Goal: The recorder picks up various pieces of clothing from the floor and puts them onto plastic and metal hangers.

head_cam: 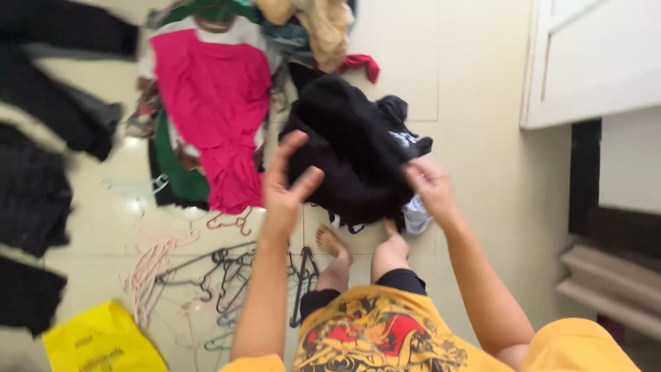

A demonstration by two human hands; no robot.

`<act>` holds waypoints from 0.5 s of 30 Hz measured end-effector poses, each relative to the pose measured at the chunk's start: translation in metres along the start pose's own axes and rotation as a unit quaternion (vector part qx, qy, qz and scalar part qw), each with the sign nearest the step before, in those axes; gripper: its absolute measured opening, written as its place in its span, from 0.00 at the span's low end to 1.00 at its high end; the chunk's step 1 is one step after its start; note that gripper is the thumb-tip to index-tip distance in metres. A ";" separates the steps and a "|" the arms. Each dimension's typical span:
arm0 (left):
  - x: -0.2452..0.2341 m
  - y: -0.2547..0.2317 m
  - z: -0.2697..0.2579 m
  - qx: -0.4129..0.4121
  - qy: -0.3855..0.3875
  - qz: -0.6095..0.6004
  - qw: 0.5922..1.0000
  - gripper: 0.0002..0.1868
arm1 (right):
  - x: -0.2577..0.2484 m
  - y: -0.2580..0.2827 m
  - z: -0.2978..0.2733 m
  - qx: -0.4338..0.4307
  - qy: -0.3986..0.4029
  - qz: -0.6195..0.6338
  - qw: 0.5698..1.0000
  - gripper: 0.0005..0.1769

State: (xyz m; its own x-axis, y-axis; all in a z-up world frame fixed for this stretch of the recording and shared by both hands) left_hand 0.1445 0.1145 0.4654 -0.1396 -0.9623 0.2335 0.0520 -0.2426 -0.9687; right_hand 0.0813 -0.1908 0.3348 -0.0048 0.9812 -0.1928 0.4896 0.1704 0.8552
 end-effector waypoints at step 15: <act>-0.047 -0.246 -0.092 0.286 -0.364 0.098 0.881 0.24 | -0.060 0.248 0.077 -0.055 0.262 0.355 0.896 0.14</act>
State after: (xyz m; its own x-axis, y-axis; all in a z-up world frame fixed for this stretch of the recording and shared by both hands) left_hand 0.0470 0.2309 0.6845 0.5879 -0.7657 0.2609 0.5241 0.1149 -0.8439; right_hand 0.2704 -0.2141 0.5216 -0.1499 0.7483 0.6463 0.4423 -0.5338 0.7207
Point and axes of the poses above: each hand's wrist, its own z-axis towards the middle knuckle, its own x-axis out of the palm, y = z × x, the point moved 4 cm from there along z, towards the middle knuckle, and after that the axes turned 9 degrees about x, right-handed, at the moved point
